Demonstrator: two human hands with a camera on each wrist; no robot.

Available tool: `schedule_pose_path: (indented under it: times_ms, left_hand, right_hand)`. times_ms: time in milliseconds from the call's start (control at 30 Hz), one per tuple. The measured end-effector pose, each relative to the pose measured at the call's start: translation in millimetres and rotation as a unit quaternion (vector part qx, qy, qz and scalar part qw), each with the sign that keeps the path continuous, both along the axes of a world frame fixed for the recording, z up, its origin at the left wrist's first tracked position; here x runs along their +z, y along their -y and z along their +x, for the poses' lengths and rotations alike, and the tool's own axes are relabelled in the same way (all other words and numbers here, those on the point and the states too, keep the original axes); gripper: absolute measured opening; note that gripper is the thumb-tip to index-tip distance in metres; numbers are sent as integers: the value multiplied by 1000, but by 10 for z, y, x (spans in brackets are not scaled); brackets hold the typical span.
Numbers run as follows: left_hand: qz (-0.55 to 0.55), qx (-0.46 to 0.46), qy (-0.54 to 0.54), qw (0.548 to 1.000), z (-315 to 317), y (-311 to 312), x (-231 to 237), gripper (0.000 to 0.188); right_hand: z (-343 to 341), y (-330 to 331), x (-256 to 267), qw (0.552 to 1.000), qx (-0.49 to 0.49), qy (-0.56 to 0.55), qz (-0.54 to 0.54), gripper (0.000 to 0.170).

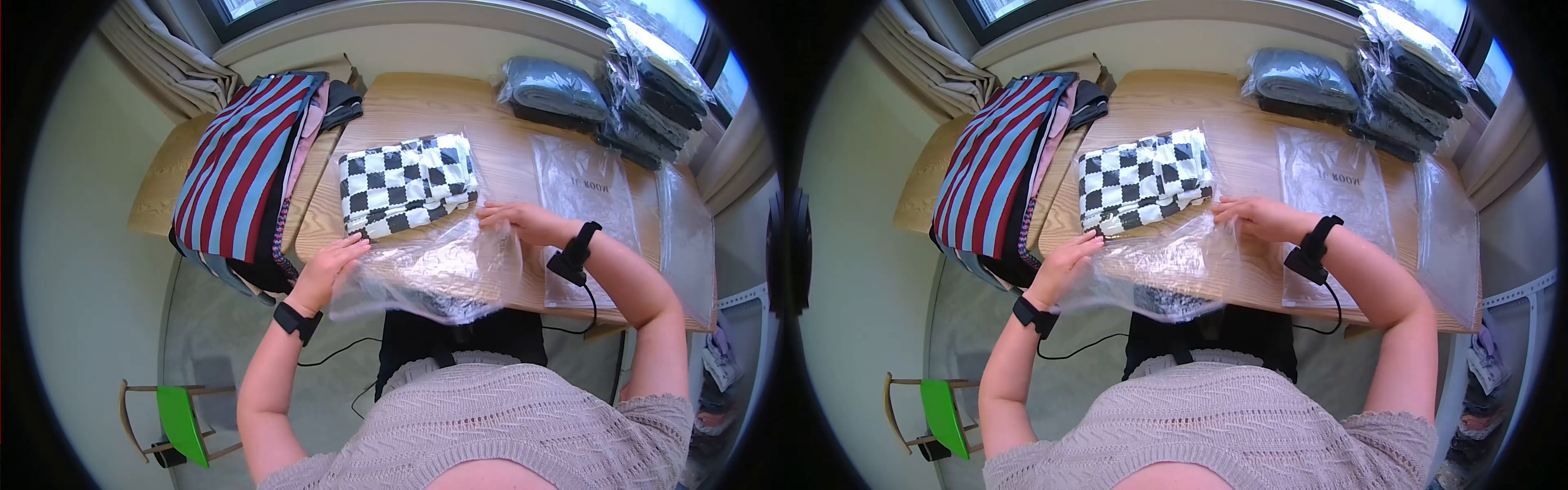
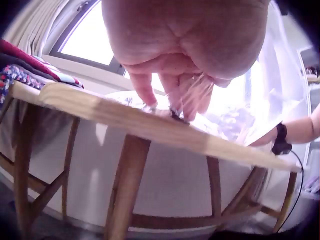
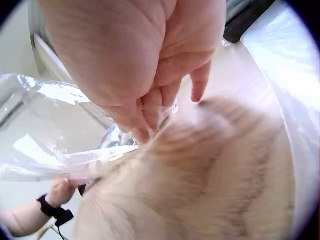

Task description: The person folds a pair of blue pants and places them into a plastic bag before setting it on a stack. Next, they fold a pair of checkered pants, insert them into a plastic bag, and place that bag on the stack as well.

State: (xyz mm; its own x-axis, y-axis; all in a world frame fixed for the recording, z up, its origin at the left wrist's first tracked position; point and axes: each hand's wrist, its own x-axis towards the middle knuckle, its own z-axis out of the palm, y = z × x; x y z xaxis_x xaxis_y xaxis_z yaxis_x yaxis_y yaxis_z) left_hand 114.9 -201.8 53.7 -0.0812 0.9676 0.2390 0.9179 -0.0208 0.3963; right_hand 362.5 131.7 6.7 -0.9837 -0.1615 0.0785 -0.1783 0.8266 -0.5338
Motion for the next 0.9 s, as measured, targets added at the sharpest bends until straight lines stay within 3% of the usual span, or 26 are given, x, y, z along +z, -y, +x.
schedule_pose_path:
  times_ms: [33,67,100,167,233,300,367,433,500,567,633,700,900]
  left_hand:
    - [-2,18,67,998,-9,11,-22,30]
    - [41,-9,-7,999,53,13,55,27]
    - [41,-9,-7,999,133,34,124,27]
    - [5,108,292,950,278,106,194,32]
    - [14,114,309,944,332,153,159,39]
    - [9,151,408,900,374,181,134,40]
    - [17,182,406,895,427,175,159,42]
    - [22,210,404,890,480,156,146,44]
    - [87,267,432,857,533,115,95,42]
    - [99,295,443,841,586,37,38,41]
    - [108,321,452,825,590,-24,14,40]
    - [96,355,459,809,585,-81,-8,42]
    - [74,346,486,799,530,-185,-120,46]
  right_hand:
    - [49,-24,0,993,-31,9,-113,33]
    - [85,-19,50,972,-63,18,-225,28]
    - [133,12,137,972,-63,18,-224,28]
    - [281,99,319,950,-148,69,-267,30]
    - [372,221,370,954,-146,47,-259,32]
    - [429,341,358,928,-197,30,-314,34]
    - [459,478,366,921,-223,10,-320,35]
    - [495,583,362,881,-271,-48,-384,35]
    - [521,694,317,870,-297,-80,-386,36]
    - [538,792,268,812,-361,-84,-451,35]
    - [516,879,146,794,-381,-112,-461,35]
    - [521,942,41,732,-438,-140,-503,35]
    - [487,1010,-37,709,-521,-120,-460,37]
